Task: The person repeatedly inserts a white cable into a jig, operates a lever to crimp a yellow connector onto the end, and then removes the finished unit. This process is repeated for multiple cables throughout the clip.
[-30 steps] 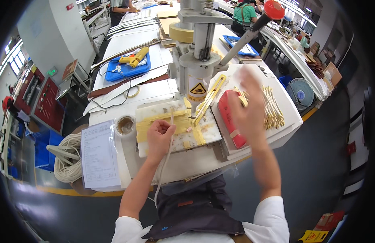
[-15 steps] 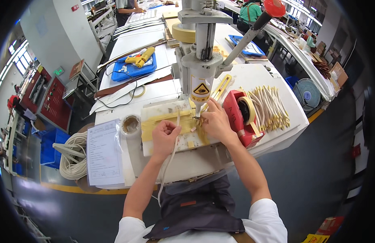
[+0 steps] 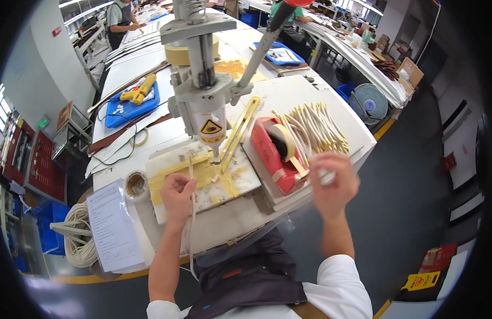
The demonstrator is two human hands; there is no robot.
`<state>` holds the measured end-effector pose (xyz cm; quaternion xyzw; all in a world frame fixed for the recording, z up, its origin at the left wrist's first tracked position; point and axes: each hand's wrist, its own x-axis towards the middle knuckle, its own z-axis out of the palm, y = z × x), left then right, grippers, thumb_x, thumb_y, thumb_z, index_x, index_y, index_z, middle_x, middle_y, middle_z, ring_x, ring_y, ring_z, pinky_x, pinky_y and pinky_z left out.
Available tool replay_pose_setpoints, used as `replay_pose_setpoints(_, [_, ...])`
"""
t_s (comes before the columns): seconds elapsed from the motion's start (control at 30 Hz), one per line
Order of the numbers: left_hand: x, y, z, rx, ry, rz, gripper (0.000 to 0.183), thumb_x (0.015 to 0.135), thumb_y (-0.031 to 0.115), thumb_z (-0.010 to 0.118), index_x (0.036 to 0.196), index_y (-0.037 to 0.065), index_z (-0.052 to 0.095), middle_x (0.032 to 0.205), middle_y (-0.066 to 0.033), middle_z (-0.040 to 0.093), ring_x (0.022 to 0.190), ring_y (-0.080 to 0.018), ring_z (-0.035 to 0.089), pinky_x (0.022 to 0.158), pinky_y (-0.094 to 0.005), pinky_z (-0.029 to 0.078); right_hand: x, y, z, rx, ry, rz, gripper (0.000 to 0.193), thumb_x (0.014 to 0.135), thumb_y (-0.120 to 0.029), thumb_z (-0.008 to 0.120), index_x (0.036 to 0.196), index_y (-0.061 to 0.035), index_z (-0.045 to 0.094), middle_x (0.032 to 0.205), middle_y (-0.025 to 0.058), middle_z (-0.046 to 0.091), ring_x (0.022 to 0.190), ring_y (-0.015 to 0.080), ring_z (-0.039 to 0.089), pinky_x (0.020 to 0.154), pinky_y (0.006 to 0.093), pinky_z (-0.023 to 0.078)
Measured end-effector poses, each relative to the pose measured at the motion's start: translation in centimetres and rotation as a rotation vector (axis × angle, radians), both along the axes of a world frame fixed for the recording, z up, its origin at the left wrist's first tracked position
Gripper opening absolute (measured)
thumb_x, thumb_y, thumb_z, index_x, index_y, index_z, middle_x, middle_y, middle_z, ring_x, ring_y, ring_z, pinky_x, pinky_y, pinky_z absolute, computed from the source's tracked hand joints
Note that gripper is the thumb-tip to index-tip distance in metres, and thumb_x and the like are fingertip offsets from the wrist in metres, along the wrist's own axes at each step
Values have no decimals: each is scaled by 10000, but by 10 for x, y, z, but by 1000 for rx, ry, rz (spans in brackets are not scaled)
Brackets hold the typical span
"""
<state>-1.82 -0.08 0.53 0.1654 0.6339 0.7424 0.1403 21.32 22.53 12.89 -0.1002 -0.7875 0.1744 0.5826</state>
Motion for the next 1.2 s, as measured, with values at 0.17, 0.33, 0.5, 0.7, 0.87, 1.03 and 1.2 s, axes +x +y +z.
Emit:
replay_pose_setpoints(0.17, [1,6,3,40,-1,-43,123,886,-6,709,936,9,598,757,-54,631,541,-111,594,475,-247,482,14,128,-27,-302,36,-127,110,783,92,720,849,8,693,941,111,698,810,222,711,723,300,581])
replay_pose_setpoints(0.33, [-4,-4,-2,94,-2,-94,101,896,-19,707,929,-8,612,777,-57,641,592,-131,656,524,-249,522,-7,137,-55,-33,-335,-218,77,780,8,753,845,-15,718,923,129,691,793,288,698,719,357,570])
replay_pose_setpoints(0.5, [-1,-1,5,57,-9,-130,106,894,-18,725,956,-15,639,801,-61,662,639,-142,687,563,-253,544,-3,130,-62,36,-707,-244,79,785,-71,764,844,-31,732,915,139,696,909,342,669,783,416,538])
replay_pose_setpoints(0.7, [29,-14,16,25,-29,-188,159,865,-26,770,980,-6,662,830,-79,707,717,-144,698,638,-275,565,8,63,-13,-34,-208,-110,168,813,-38,769,976,-17,735,925,108,716,893,242,691,786,343,552])
replay_pose_setpoints(0.87, [102,-39,27,-208,308,-274,149,833,-11,818,945,-3,720,875,-72,741,726,-120,687,680,-259,561,1,-38,-7,-570,-607,506,247,831,-62,805,1057,5,731,926,96,723,812,155,697,751,290,567])
replay_pose_setpoints(1.03, [124,-61,23,-242,387,-280,147,855,29,810,991,38,755,856,-49,745,673,-98,664,618,-258,542,-23,-59,-50,-832,-946,966,199,841,-88,828,999,6,752,862,76,748,789,94,694,723,260,566])
replay_pose_setpoints(1.2, [108,-114,47,-452,-404,-594,171,957,109,724,1097,22,767,821,-33,750,678,-65,654,593,-218,513,-41,-51,-48,-1076,-958,1168,154,839,-63,826,961,15,771,839,54,757,777,74,685,705,236,553])
